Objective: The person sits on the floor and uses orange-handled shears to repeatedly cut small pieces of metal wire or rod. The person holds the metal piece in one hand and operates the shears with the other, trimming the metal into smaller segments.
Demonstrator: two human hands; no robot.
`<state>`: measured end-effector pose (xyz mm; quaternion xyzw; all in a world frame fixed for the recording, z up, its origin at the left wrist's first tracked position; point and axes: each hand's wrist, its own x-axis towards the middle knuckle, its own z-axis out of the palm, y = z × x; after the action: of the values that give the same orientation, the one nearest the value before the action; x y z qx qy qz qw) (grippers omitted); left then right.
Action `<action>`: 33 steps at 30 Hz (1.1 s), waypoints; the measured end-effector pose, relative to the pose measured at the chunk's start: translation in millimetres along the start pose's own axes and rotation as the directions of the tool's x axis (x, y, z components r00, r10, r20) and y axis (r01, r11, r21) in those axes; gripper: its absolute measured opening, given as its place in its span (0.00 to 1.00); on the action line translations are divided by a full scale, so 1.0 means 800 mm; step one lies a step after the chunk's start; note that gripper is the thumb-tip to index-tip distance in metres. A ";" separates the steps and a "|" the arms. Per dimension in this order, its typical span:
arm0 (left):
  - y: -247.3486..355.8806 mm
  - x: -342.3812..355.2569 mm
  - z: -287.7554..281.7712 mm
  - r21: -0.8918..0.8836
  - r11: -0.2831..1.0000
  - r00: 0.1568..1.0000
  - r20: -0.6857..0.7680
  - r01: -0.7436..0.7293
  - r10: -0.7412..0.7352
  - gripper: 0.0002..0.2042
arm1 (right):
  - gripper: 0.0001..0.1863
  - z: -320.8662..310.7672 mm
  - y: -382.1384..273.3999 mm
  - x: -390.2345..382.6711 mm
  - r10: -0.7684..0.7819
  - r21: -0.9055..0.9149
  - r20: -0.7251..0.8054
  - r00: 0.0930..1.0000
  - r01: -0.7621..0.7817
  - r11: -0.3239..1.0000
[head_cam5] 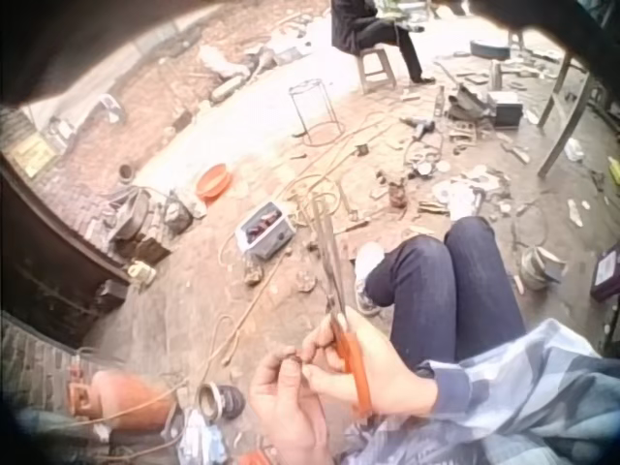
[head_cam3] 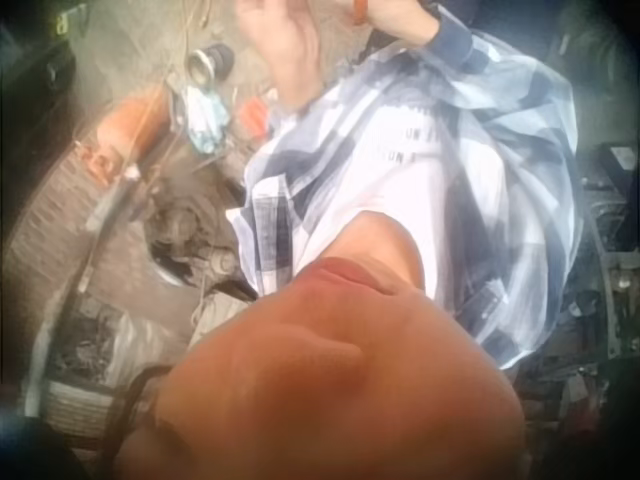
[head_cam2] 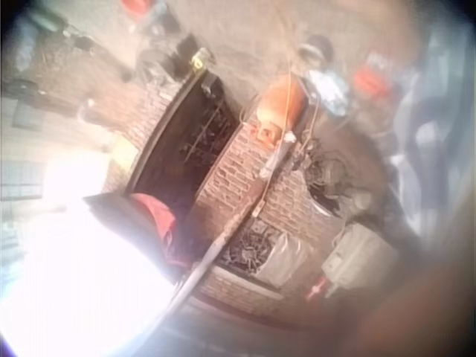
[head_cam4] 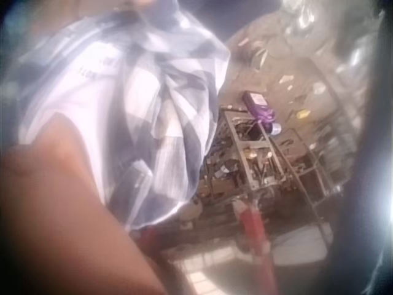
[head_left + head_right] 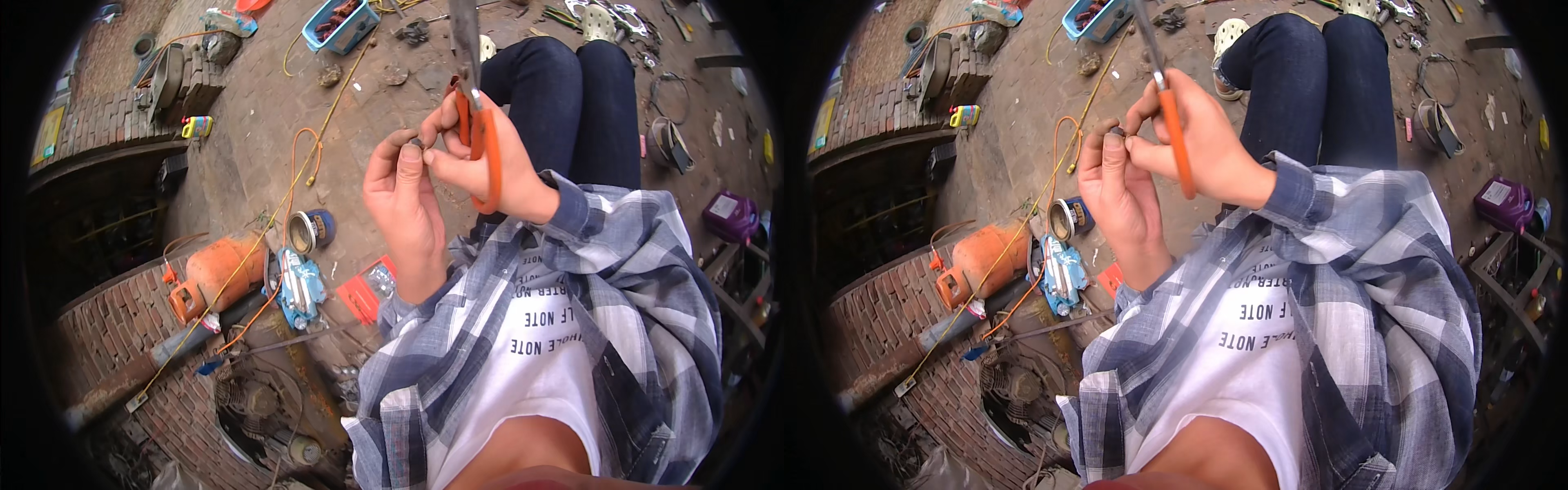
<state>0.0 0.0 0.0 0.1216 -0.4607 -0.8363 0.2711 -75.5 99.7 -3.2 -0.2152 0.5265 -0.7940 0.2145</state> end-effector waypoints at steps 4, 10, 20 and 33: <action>0.004 -0.004 0.008 0.416 0.884 0.975 0.031 -0.212 0.219 0.11 | 0.18 -0.008 -0.002 -0.001 0.015 0.155 0.019 1.000 -0.018 0.988; 0.013 -0.007 0.026 0.342 0.908 0.968 0.027 -0.243 0.249 0.13 | 0.18 -0.007 -0.013 0.003 0.102 0.334 0.070 0.992 -0.120 0.935; 0.012 -0.013 0.032 0.214 0.962 0.985 0.032 -0.173 0.170 0.11 | 0.15 -0.013 -0.006 0.003 0.127 0.539 0.226 0.966 -0.232 0.810; 0.022 -0.008 0.030 0.586 0.717 0.921 0.157 -0.377 0.356 0.14 | 0.17 -0.024 -0.011 0.004 -0.057 0.257 0.329 0.943 -0.031 0.966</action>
<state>0.8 13.0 27.3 0.0947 -0.7228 -0.5757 0.3704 -90.2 115.2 -1.5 -0.3200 0.3731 -0.8093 0.3215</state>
